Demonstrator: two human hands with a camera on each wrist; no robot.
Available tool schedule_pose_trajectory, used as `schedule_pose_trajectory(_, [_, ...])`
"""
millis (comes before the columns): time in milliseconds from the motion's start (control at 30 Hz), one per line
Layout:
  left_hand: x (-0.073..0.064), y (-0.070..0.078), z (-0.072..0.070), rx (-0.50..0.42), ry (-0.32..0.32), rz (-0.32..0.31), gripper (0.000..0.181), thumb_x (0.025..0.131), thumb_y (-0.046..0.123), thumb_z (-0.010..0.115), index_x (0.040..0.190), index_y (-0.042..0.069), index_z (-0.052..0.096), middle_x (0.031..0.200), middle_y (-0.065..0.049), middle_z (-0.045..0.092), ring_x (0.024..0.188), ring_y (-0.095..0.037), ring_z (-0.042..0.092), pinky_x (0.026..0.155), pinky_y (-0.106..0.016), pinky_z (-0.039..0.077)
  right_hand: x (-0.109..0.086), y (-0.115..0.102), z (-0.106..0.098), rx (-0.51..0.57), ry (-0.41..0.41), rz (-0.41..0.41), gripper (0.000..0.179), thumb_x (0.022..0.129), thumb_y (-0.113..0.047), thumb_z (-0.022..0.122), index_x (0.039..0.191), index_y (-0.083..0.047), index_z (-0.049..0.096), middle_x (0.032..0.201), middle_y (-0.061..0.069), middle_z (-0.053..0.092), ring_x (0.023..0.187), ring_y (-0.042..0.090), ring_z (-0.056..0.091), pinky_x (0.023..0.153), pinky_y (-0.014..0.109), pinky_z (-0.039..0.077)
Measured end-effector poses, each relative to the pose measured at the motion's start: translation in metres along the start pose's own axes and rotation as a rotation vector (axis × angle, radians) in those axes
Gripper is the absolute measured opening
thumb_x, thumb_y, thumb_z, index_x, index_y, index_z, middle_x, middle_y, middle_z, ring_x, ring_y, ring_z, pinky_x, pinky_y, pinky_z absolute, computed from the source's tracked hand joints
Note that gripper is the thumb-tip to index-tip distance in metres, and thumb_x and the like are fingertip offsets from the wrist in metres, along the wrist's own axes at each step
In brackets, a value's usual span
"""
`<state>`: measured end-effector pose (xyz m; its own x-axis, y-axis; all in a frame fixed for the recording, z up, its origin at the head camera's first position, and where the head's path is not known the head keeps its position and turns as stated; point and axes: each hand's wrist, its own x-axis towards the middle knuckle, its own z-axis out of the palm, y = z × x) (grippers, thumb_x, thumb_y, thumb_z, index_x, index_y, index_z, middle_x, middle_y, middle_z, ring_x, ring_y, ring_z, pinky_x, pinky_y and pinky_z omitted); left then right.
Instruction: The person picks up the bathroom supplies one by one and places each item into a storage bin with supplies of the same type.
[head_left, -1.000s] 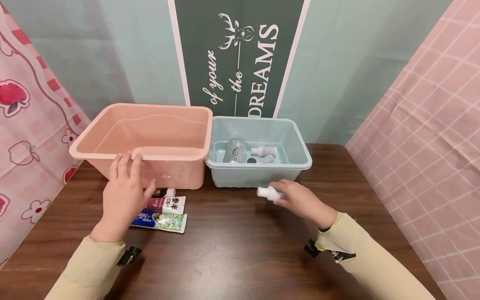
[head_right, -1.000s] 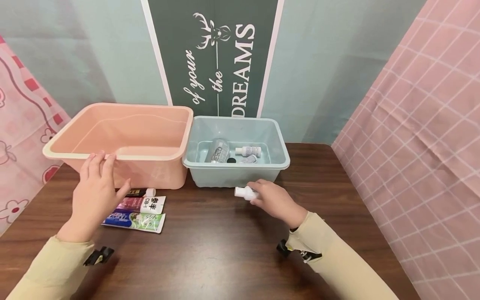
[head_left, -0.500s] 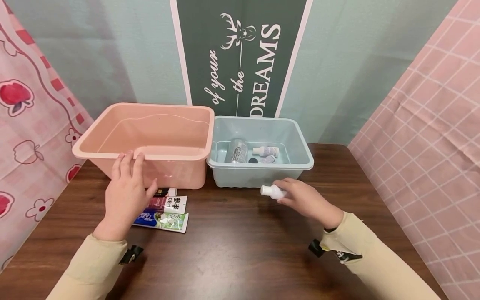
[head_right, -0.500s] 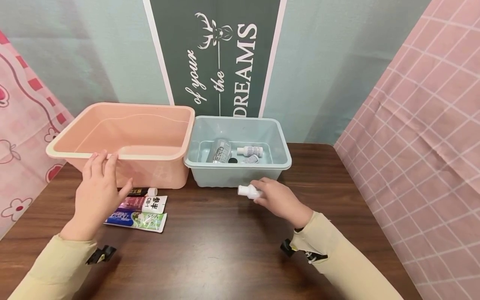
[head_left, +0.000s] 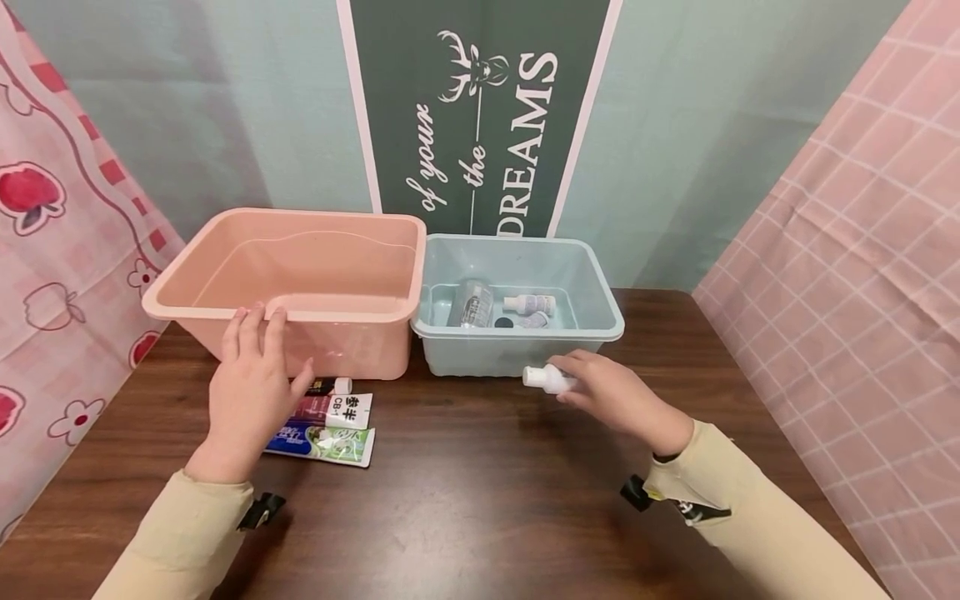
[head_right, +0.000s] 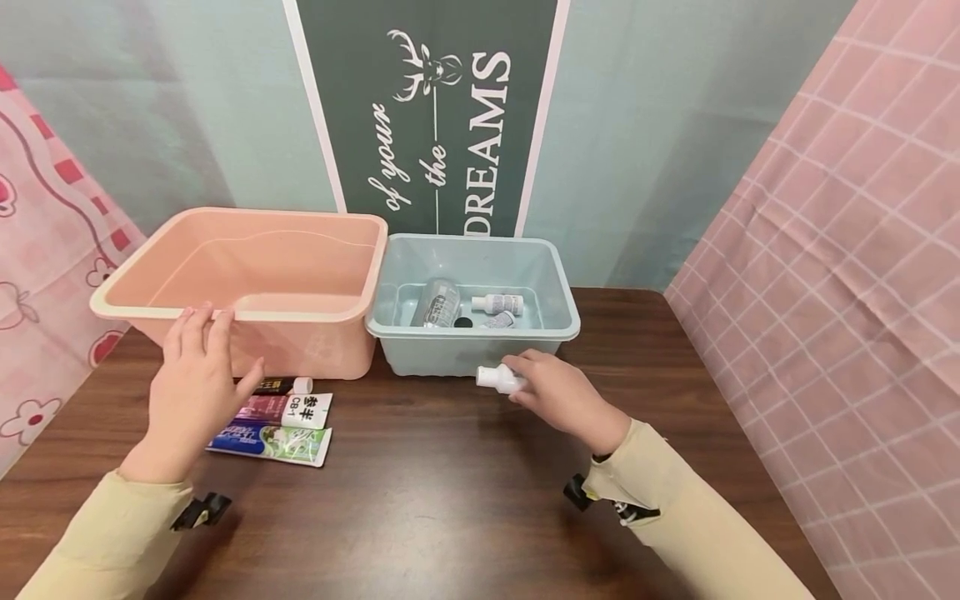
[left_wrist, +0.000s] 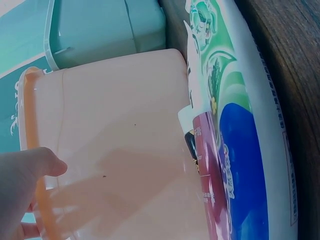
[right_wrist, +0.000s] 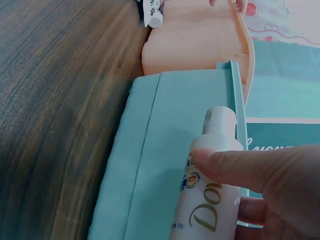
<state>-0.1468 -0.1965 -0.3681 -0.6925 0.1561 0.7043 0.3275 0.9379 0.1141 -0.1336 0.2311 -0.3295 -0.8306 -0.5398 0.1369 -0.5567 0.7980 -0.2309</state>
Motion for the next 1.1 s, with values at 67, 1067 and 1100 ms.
schedule_pose_trajectory(67, [0.000, 0.000, 0.000, 0.001, 0.004, -0.003, 0.069, 0.069, 0.020, 0.071, 0.127, -0.007, 0.043, 0.126, -0.034, 0.042, 0.121, -0.050, 0.035, 0.079, -0.063, 0.044, 0.001, -0.001, -0.002, -0.007, 0.000, -0.001, 0.040, 0.077, -0.010, 0.075, 0.113, 0.000, 0.061, 0.098, 0.010, 0.062, 0.086, 0.023, 0.059, 0.074, 0.040, 0.049])
schedule_pose_trajectory(1067, [-0.002, 0.002, -0.001, 0.006, -0.018, -0.037, 0.070, 0.069, 0.019, 0.073, 0.126, -0.007, 0.043, 0.127, -0.034, 0.041, 0.122, -0.049, 0.034, 0.074, -0.065, 0.045, 0.006, -0.005, -0.025, -0.049, 0.013, -0.032, 0.039, 0.077, -0.009, 0.074, 0.113, 0.000, 0.061, 0.102, 0.012, 0.063, 0.089, 0.026, 0.061, 0.076, 0.043, 0.050])
schedule_pose_trajectory(1100, [-0.001, 0.002, -0.001, 0.005, -0.015, -0.036, 0.070, 0.069, 0.019, 0.073, 0.126, -0.006, 0.043, 0.127, -0.033, 0.041, 0.122, -0.049, 0.034, 0.075, -0.065, 0.045, 0.006, -0.005, -0.026, -0.052, 0.016, -0.034, 0.039, 0.077, -0.009, 0.074, 0.113, 0.000, 0.062, 0.102, 0.013, 0.063, 0.089, 0.026, 0.061, 0.076, 0.043, 0.050])
